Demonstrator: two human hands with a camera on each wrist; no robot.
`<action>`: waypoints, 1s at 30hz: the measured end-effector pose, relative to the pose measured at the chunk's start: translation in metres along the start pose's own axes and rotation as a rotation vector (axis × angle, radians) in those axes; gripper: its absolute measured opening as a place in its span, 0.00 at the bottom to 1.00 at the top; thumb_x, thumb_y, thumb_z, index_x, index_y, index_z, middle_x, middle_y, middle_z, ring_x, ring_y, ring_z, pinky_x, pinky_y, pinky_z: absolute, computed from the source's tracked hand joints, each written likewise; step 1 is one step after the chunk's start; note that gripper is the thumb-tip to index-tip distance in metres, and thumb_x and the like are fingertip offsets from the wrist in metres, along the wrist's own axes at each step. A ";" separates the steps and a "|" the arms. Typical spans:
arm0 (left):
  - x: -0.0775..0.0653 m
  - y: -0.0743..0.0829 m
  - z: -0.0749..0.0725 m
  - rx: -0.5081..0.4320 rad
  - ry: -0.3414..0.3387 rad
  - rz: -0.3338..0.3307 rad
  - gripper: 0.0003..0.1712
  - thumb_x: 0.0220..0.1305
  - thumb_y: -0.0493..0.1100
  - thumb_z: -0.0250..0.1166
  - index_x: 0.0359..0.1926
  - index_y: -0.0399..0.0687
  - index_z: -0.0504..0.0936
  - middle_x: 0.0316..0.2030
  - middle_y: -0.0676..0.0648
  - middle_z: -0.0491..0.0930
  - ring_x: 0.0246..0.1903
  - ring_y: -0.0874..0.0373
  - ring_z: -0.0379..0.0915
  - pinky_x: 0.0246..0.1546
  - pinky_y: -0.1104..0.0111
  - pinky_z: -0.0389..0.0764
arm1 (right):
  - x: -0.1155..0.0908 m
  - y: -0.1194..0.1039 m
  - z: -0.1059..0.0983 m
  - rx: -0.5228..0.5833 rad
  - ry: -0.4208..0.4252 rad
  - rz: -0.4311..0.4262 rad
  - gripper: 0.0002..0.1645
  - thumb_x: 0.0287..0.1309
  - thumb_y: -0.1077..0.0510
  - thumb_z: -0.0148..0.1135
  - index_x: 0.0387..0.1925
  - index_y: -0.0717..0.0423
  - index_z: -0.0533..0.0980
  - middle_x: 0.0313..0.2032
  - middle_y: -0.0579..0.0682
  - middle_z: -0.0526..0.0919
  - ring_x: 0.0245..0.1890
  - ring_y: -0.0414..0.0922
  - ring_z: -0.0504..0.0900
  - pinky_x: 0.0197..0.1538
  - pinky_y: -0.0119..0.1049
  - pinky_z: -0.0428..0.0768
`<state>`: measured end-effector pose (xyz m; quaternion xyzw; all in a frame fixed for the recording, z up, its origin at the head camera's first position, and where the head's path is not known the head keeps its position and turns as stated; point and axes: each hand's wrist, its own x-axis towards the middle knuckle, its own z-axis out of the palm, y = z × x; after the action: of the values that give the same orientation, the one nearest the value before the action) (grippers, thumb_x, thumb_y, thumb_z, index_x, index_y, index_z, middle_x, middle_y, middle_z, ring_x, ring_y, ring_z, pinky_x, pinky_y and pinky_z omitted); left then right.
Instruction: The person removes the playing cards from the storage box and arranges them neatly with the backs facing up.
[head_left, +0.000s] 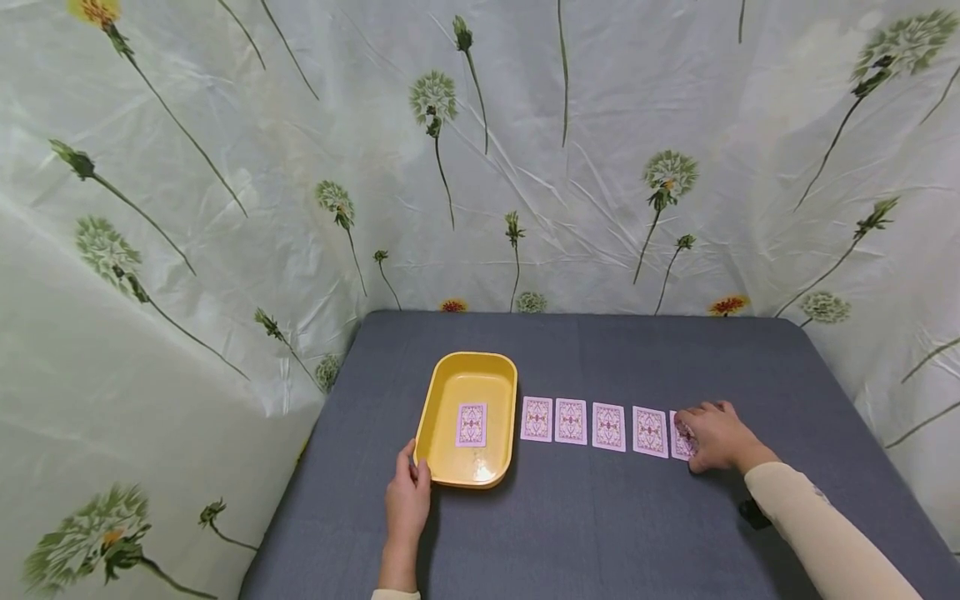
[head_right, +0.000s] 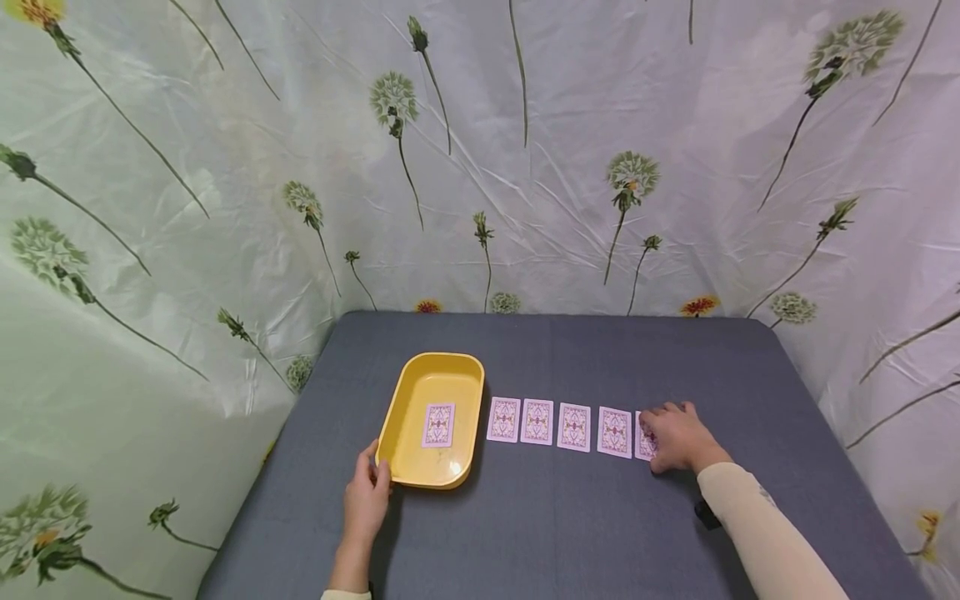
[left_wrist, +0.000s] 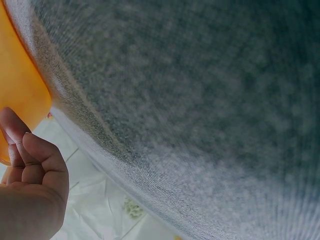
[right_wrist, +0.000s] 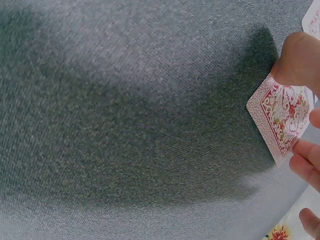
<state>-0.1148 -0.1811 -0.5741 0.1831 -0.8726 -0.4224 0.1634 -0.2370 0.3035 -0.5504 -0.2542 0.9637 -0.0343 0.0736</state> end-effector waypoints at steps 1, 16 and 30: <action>0.000 0.000 0.000 -0.001 0.000 0.001 0.23 0.70 0.37 0.56 0.64 0.37 0.70 0.22 0.51 0.63 0.19 0.59 0.58 0.20 0.68 0.60 | 0.000 0.000 0.001 -0.005 -0.003 0.000 0.40 0.28 0.50 0.75 0.49 0.62 0.76 0.47 0.62 0.81 0.51 0.67 0.73 0.54 0.70 0.59; 0.000 -0.001 0.000 0.003 0.005 0.010 0.22 0.70 0.38 0.55 0.63 0.37 0.70 0.22 0.51 0.64 0.19 0.59 0.58 0.20 0.67 0.60 | 0.000 -0.002 -0.002 -0.006 -0.014 0.007 0.36 0.31 0.50 0.76 0.47 0.60 0.79 0.46 0.60 0.81 0.52 0.64 0.72 0.54 0.70 0.58; 0.001 -0.001 -0.001 -0.001 -0.008 -0.013 0.23 0.70 0.38 0.56 0.64 0.40 0.70 0.21 0.51 0.63 0.18 0.59 0.58 0.20 0.67 0.60 | 0.022 -0.027 -0.022 -0.037 0.077 0.021 0.17 0.53 0.56 0.64 0.42 0.64 0.80 0.39 0.58 0.84 0.44 0.60 0.80 0.52 0.67 0.65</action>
<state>-0.1151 -0.1830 -0.5743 0.1868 -0.8717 -0.4247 0.1575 -0.2467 0.2698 -0.5284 -0.2437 0.9690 -0.0254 0.0320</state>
